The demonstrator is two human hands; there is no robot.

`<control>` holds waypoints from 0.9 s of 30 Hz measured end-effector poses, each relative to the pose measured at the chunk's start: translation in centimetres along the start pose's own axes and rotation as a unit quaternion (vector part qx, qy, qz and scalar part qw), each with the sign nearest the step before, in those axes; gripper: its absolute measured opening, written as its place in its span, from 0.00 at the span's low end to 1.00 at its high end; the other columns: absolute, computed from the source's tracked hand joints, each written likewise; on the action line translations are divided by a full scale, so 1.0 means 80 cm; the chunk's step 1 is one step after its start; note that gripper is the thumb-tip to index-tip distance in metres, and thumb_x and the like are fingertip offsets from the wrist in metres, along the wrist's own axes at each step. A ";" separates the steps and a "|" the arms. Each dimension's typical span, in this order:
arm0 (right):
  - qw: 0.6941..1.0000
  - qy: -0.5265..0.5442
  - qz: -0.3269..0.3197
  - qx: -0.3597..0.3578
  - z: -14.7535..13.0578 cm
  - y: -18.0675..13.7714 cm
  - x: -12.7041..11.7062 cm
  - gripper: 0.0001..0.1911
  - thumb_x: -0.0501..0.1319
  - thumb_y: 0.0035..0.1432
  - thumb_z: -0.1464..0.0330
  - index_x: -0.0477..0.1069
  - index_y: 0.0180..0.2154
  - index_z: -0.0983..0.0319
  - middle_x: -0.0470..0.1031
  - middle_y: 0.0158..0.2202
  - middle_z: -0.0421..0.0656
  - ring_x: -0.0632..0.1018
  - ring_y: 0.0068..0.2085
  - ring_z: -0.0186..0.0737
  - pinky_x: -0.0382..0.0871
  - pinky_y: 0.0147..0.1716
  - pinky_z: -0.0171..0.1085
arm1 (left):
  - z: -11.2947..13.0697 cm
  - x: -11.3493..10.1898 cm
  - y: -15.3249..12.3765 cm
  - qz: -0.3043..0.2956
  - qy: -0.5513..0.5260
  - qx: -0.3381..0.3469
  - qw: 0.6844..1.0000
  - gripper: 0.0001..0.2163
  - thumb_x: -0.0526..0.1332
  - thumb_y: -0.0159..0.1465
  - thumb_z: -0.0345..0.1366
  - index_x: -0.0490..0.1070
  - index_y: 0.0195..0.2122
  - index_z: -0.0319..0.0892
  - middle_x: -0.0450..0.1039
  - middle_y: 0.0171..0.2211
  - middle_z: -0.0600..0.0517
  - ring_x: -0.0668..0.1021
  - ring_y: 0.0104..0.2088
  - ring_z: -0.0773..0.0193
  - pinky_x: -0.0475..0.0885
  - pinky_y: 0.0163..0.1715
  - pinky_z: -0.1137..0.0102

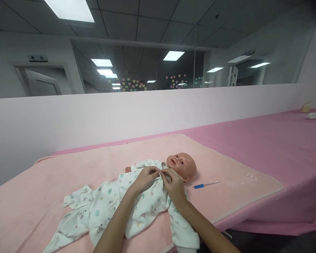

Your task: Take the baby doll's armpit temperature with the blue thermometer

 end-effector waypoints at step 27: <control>1.000 0.008 0.011 -0.002 0.001 0.002 -0.003 0.10 0.51 0.55 0.70 0.71 0.34 0.61 0.75 0.32 0.43 0.75 0.33 0.37 0.69 0.32 0.34 | 0.009 0.000 -0.004 -0.005 -0.002 -0.021 1.000 0.15 0.52 0.57 0.45 0.70 0.28 0.38 0.68 0.27 0.50 0.68 0.30 0.64 0.63 0.31 0.72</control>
Point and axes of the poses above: each hand's wrist, its own y-axis towards the middle knuckle, its own x-axis out of the palm, z = x × y, the point moved 8 cm from there along y, towards the middle knuckle
